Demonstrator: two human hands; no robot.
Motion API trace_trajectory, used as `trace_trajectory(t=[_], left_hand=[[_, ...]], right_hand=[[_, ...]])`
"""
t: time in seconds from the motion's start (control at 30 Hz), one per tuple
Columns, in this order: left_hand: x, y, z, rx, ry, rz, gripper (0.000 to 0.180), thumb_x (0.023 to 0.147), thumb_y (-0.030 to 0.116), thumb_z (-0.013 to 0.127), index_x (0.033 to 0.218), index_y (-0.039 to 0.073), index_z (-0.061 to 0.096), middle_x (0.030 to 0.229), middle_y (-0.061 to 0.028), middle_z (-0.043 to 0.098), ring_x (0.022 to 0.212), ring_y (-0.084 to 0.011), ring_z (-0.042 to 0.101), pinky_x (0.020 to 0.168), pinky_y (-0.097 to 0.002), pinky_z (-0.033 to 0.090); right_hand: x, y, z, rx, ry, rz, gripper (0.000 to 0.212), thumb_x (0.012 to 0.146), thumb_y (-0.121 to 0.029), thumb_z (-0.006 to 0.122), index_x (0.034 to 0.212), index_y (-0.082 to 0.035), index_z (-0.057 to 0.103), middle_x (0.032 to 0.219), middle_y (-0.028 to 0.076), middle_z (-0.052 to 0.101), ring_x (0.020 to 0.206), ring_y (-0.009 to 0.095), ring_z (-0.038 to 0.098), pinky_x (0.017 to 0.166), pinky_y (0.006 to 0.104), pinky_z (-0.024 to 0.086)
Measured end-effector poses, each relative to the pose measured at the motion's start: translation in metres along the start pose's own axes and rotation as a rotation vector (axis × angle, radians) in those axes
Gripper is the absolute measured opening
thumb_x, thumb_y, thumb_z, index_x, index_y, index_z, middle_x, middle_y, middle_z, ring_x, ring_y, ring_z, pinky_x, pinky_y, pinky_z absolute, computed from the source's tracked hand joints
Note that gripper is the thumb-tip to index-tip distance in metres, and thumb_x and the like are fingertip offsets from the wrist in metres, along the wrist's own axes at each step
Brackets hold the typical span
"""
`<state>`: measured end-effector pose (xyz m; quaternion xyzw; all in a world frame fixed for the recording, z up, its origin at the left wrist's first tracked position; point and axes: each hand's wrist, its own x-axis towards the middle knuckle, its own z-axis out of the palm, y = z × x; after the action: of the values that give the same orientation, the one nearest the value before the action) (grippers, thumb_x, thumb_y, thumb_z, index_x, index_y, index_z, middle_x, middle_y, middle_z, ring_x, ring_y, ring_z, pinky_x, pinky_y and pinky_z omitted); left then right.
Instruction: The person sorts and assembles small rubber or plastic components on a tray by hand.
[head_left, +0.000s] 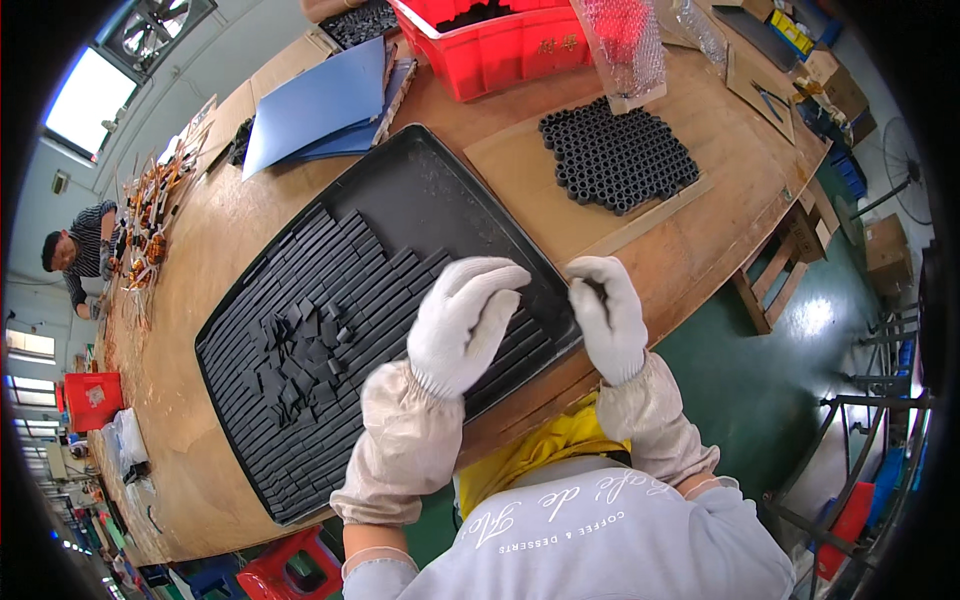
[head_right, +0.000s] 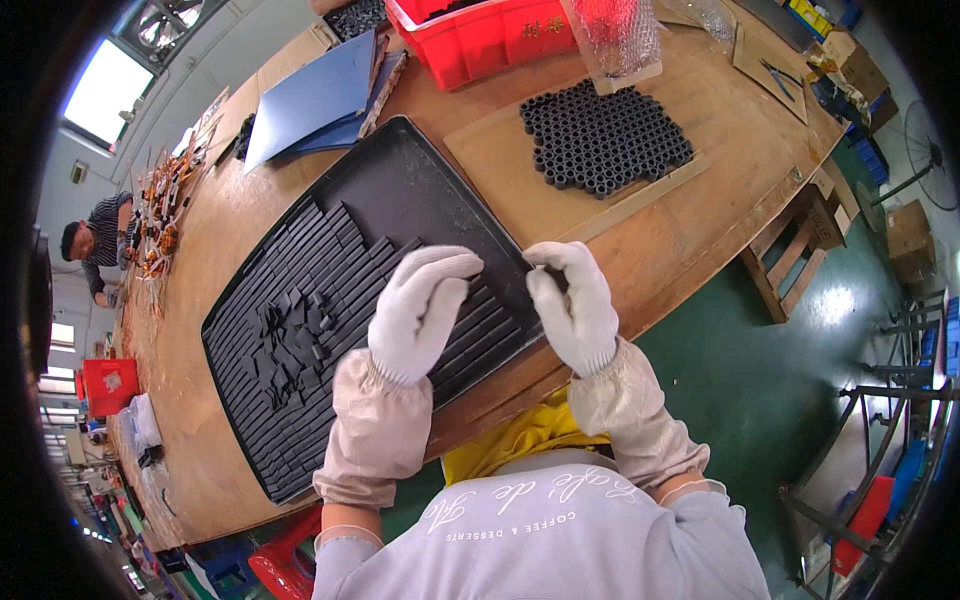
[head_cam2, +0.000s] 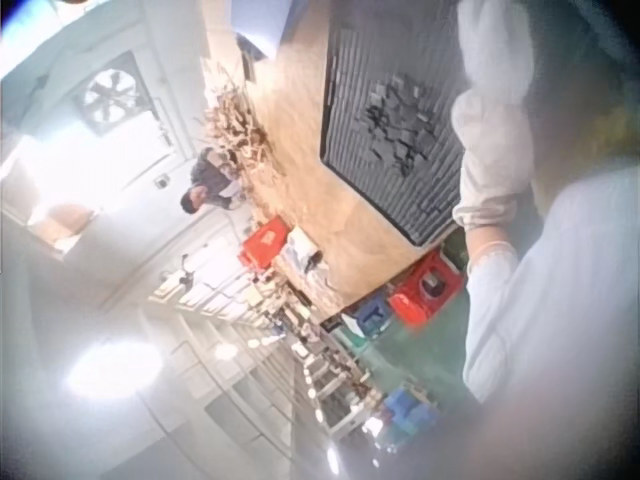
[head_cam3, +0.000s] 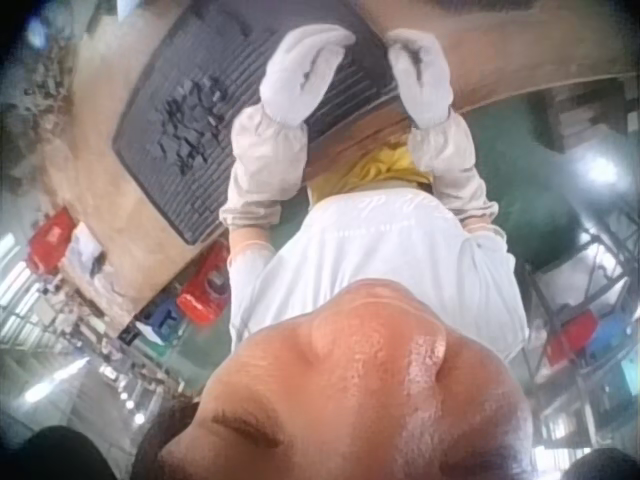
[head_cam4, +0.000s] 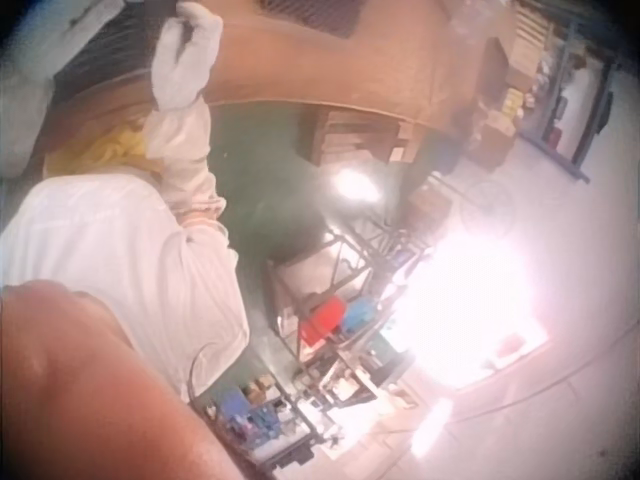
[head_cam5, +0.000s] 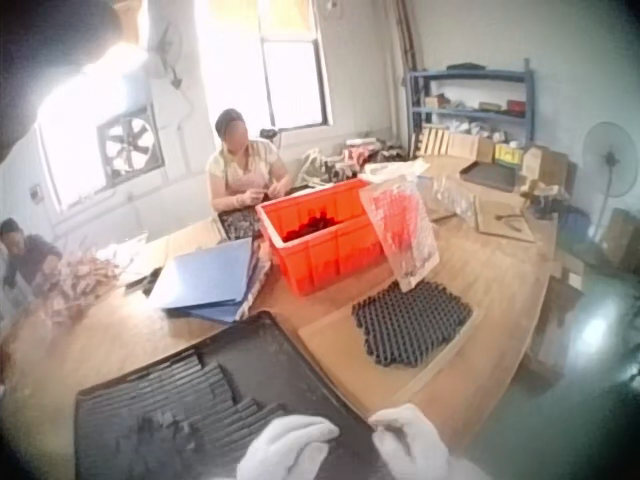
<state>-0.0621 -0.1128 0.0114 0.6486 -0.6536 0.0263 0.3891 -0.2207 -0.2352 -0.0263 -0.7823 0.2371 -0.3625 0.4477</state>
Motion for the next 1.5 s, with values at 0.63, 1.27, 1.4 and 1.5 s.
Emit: trace_trajectory(t=[0.63, 1.27, 1.4, 1.5], left_hand=[[0.008, 0.103, 0.039, -0.946, -0.196, -0.122, 0.061, 0.095, 0.001, 0.049, 0.151, -0.006, 0.024, 0.159, -0.0246, 0.021, 0.149, -0.0350, 0.019, 0.119, -0.0431, 0.019], [0.044, 0.102, 0.017, -0.647, -0.359, 0.011, 0.043, 0.082, 0.019, 0.062, 0.122, 0.004, 0.065, 0.135, -0.0239, 0.050, 0.116, -0.0353, 0.052, 0.092, -0.0461, 0.048], [0.030, 0.059, 0.002, -0.827, 0.294, -0.056, 0.043, 0.094, 0.037, 0.053, 0.100, -0.002, 0.070, 0.123, -0.0249, 0.057, 0.104, -0.0314, 0.058, 0.088, -0.0430, 0.047], [0.056, 0.060, -0.003, -0.735, 0.560, -0.335, 0.095, 0.096, 0.073, 0.018, 0.103, -0.007, 0.070, 0.143, -0.0279, 0.046, 0.127, -0.0391, 0.048, 0.110, -0.0506, 0.033]], right_hand=[[0.038, -0.033, -0.034, 0.390, 0.639, -0.004, 0.039, 0.107, -0.031, 0.041, 0.090, -0.003, 0.061, 0.064, 0.000, 0.053, 0.051, 0.005, 0.045, 0.049, 0.0219, 0.036], [0.051, -0.015, -0.090, 0.461, 0.577, 0.071, 0.042, 0.107, -0.039, 0.039, 0.093, -0.004, 0.058, 0.061, 0.001, 0.052, 0.045, 0.008, 0.046, 0.042, 0.0248, 0.039], [0.046, -0.023, -0.096, 0.633, 0.473, 0.043, 0.022, 0.104, -0.022, 0.047, 0.103, -0.004, 0.059, 0.086, 0.005, 0.061, 0.070, 0.011, 0.059, 0.057, 0.0251, 0.048], [0.012, -0.038, -0.038, 0.573, 0.021, -0.274, 0.017, 0.099, -0.011, 0.056, 0.113, -0.003, 0.061, 0.101, 0.008, 0.063, 0.087, 0.016, 0.061, 0.068, 0.0324, 0.052]])
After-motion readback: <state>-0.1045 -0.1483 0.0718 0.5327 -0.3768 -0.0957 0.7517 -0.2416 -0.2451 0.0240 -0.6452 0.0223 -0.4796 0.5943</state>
